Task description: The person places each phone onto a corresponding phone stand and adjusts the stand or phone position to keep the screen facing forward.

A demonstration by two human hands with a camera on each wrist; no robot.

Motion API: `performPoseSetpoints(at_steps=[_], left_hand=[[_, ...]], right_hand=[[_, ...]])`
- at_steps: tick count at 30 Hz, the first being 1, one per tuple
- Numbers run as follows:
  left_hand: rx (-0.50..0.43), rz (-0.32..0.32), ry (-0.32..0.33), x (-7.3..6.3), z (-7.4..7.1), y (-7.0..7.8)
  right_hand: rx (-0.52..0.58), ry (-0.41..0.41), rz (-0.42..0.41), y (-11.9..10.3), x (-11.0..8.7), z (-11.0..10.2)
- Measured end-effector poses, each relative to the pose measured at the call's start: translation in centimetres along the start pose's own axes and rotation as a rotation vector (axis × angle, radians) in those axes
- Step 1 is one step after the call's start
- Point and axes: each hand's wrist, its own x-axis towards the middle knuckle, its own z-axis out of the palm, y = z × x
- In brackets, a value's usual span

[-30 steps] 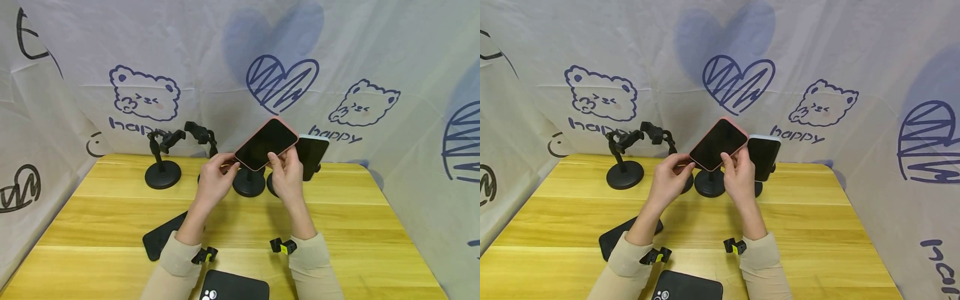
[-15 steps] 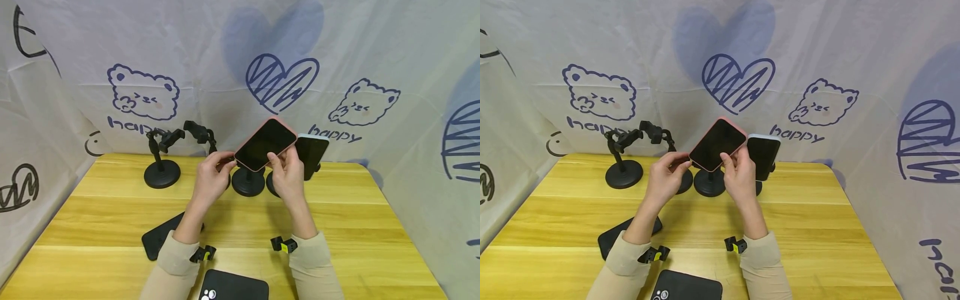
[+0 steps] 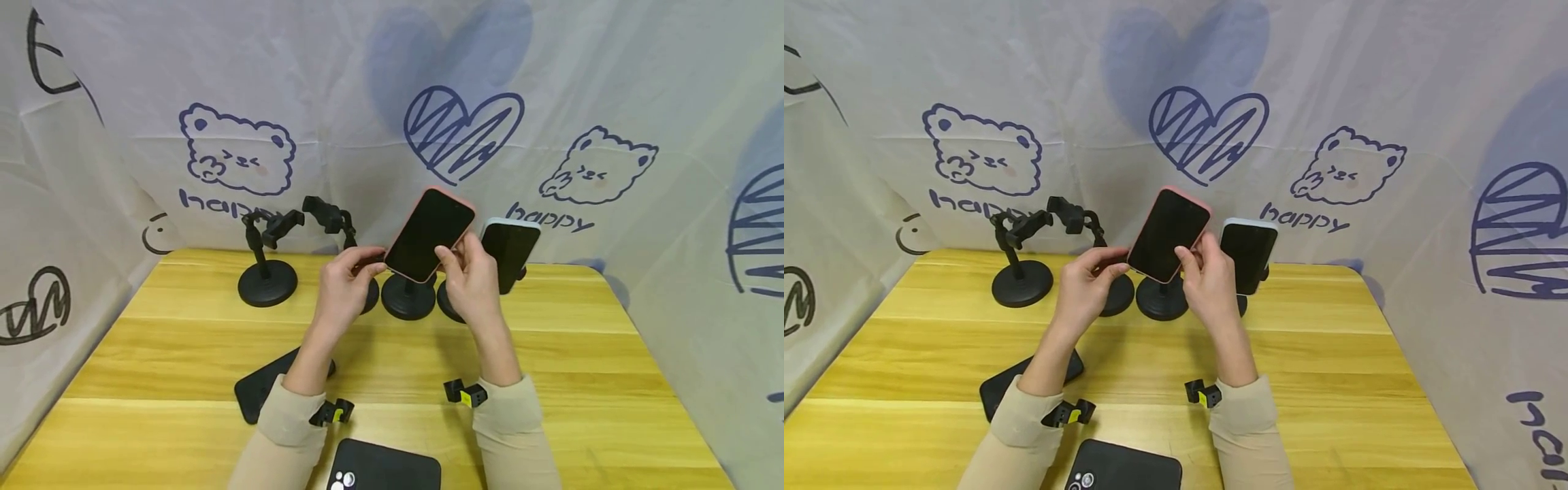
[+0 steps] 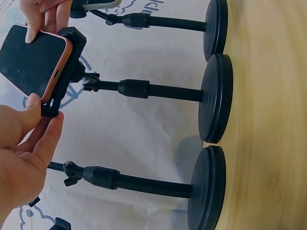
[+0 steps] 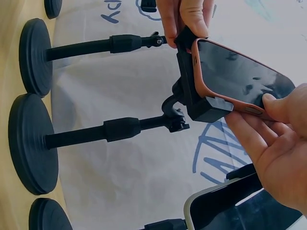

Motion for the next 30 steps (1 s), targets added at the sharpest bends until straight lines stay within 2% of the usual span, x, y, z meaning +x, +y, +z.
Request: performPoseSetpoints(at_steps=[9, 16, 23, 30], left_hand=[[-0.002, 0.0, -0.006, 0.1, 0.1, -0.1], [-0.014, -0.046, 0.001, 0.1, 0.0, -0.4], [-0.031, -0.11, -0.035, 0.0, -0.2, 0.0], [-0.053, -0.2, -0.1, 0.1, -0.2, 0.5]], right_hand=[[-0.09, -0.028, 0.081, -0.3, 0.5, 0.0], [-0.208, -0.114, 0.034, 0.0, 0.6, 0.7], [-0.112, -0.068, 0.068, 0.2, 0.5, 1.3], [0.0, 0.056, 0.054, 0.2, 0.3, 1.9]])
